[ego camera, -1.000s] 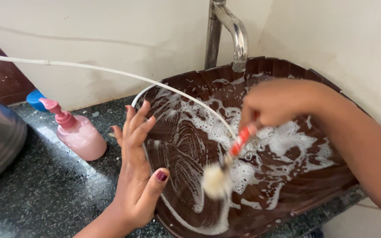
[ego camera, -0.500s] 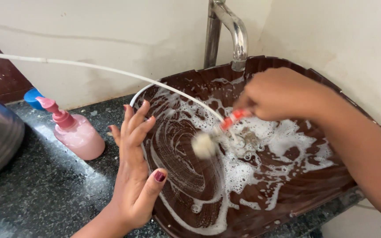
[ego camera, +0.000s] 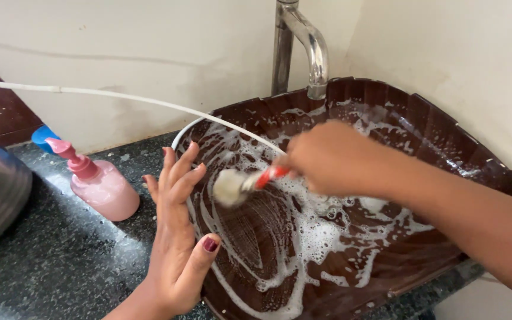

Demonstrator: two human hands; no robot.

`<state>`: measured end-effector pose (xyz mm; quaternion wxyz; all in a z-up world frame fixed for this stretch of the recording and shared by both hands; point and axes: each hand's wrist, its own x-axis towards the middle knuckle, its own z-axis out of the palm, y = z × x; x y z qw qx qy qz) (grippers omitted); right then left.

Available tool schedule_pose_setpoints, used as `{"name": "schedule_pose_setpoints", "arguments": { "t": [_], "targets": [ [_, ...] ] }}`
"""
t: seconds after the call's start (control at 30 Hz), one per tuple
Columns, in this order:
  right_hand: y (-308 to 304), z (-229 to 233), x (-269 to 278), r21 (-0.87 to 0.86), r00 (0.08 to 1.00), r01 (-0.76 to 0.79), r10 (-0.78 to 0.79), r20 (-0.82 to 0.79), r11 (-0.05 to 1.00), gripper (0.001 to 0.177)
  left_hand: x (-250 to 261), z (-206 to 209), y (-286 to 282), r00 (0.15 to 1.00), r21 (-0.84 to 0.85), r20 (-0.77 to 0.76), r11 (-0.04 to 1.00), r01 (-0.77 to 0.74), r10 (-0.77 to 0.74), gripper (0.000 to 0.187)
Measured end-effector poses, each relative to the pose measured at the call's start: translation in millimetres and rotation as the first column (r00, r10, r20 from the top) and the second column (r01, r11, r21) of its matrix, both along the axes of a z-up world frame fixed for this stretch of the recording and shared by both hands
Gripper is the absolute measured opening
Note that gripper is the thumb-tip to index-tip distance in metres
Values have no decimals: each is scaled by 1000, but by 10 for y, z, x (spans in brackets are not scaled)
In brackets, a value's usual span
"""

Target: The person scrubs a brown ceramic sink using a small brush and a larger brush with soap and water. They systematically clean the basin and the drain area, creating suds and rinsing the brushes under running water.

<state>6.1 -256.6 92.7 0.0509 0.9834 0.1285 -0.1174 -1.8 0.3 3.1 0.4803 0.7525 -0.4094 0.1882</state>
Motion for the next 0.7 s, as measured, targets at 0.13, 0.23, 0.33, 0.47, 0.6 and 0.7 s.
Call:
{"name": "schedule_pose_setpoints", "arguments": {
  "t": [0.13,0.23,0.33,0.47,0.6,0.7],
  "targets": [
    [-249,195,-82,119,931,-159,189,-312,980,30,19,-18,17,1000,6,15,1000,2,-2,74],
    [-274,236,-91,-49,953,82,-92,-287,995,26,20,-25,18,1000,0,7,1000,19,-19,74],
    [-179,117,46,-178,988,151,-148,30,972,29,22,-26,17,1000,-1,15,1000,25,-25,74],
    [69,-285,66,18,937,-219,206,281,975,29,13,-25,2,1000,-6,12,1000,18,-18,73],
    [-181,-195,-14,295,923,-379,380,55,877,26,28,-23,9,999,-8,12,999,32,-32,73],
    [-528,175,-3,373,869,-292,407,-281,881,29,12,-26,12,999,-10,1,999,36,-36,72]
  ]
}}
